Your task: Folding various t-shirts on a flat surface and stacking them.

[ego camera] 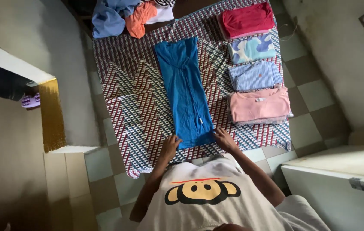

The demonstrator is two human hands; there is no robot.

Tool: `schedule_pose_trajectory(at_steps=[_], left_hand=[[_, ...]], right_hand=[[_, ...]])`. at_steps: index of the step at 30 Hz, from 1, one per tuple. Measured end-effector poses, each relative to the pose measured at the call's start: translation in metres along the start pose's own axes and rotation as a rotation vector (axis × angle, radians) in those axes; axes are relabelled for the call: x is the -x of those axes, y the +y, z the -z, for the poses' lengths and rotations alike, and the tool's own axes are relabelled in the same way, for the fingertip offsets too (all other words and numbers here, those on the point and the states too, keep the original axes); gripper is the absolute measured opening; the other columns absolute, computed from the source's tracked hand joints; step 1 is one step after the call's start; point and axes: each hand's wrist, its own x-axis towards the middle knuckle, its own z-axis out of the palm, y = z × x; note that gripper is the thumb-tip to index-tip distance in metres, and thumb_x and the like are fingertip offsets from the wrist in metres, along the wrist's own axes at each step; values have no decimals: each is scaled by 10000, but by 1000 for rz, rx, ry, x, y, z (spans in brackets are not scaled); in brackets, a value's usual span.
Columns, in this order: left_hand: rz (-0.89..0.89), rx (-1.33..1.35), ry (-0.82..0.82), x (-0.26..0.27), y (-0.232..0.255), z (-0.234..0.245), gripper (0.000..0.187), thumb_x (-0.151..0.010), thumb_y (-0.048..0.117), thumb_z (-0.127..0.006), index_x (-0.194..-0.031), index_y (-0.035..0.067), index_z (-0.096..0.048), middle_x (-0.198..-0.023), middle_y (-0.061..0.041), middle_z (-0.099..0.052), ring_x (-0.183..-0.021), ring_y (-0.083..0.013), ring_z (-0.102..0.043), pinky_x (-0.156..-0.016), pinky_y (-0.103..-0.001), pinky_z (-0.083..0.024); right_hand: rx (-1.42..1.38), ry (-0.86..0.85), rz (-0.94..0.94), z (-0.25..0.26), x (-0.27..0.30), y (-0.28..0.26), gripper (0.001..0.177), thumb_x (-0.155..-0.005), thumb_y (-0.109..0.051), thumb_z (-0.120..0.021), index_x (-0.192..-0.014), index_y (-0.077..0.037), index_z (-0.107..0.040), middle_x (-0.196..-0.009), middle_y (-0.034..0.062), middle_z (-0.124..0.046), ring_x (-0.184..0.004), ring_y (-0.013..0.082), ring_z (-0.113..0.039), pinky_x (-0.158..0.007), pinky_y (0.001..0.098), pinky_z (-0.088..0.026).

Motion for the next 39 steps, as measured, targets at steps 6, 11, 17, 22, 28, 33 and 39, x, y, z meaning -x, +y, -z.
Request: schedule_pose_trajectory(at_steps=[6, 11, 17, 22, 28, 33, 39], left_hand=[[-191, -135, -47, -14, -6, -4, 202, -879, 125, -630, -1053, 128, -734, -1215, -91, -628, -1173, -292, -571, -934, -433, -504], [-138, 174, -27, -19, 13, 12, 273, -869, 26, -615, -1140, 40, -633, -1174, -91, -674, -1181, -296, -618, -1012, -431, -507], [108, 524, 19, -16, 18, 20, 355, -827, -60, -584, -1171, 25, -603, -1170, -157, -698, -1147, -351, -655, -991, -427, -510], [145, 558, -16, -13, 19, 23, 345, -845, -57, -580, -1172, 46, -614, -1140, -174, -707, -1089, -364, -676, -937, -435, -523], [231, 611, 49, -46, -7, -3, 323, -886, 14, -611, -1206, 58, -594, -989, -188, -690, -910, -338, -670, -789, -432, -508], [495, 622, 65, -111, -55, -23, 305, -1010, 215, -594, -1287, 90, -577, -787, -158, -621, -675, -245, -585, -628, -389, -458], [388, 608, 354, -187, -95, -30, 453, -1073, 386, -560, -1325, 11, -528, -1009, -204, -643, -869, -354, -617, -755, -445, -505]], right_hand=[[129, -84, 255, 0, -14, 13, 106, -757, -163, -673, -794, -65, -661, -1226, 172, -627, -1088, 353, -563, -909, 458, -484], [35, -125, 138, 7, -18, 9, 137, -906, -141, -699, -1021, -75, -669, -1172, 67, -651, -1162, 308, -576, -1014, 422, -510], [-328, -69, -10, 35, -20, -13, 400, -865, -8, -643, -1263, -45, -652, -1318, 185, -620, -1215, 344, -606, -971, 426, -554], [-178, -127, 122, 10, -7, 23, 338, -901, -76, -684, -1234, -36, -643, -1247, 178, -682, -1215, 395, -606, -976, 437, -555], [-280, -47, -106, 13, -46, 22, 301, -909, -120, -693, -1201, -53, -674, -1173, 191, -692, -1078, 395, -669, -887, 466, -568], [-339, 30, -212, 25, -126, 29, 331, -944, -95, -609, -1269, -29, -598, -1095, 231, -700, -995, 415, -686, -815, 465, -570], [-292, 111, -246, -17, -203, 88, 399, -881, -143, -624, -1274, -92, -579, -992, 235, -725, -892, 442, -708, -733, 502, -558]])
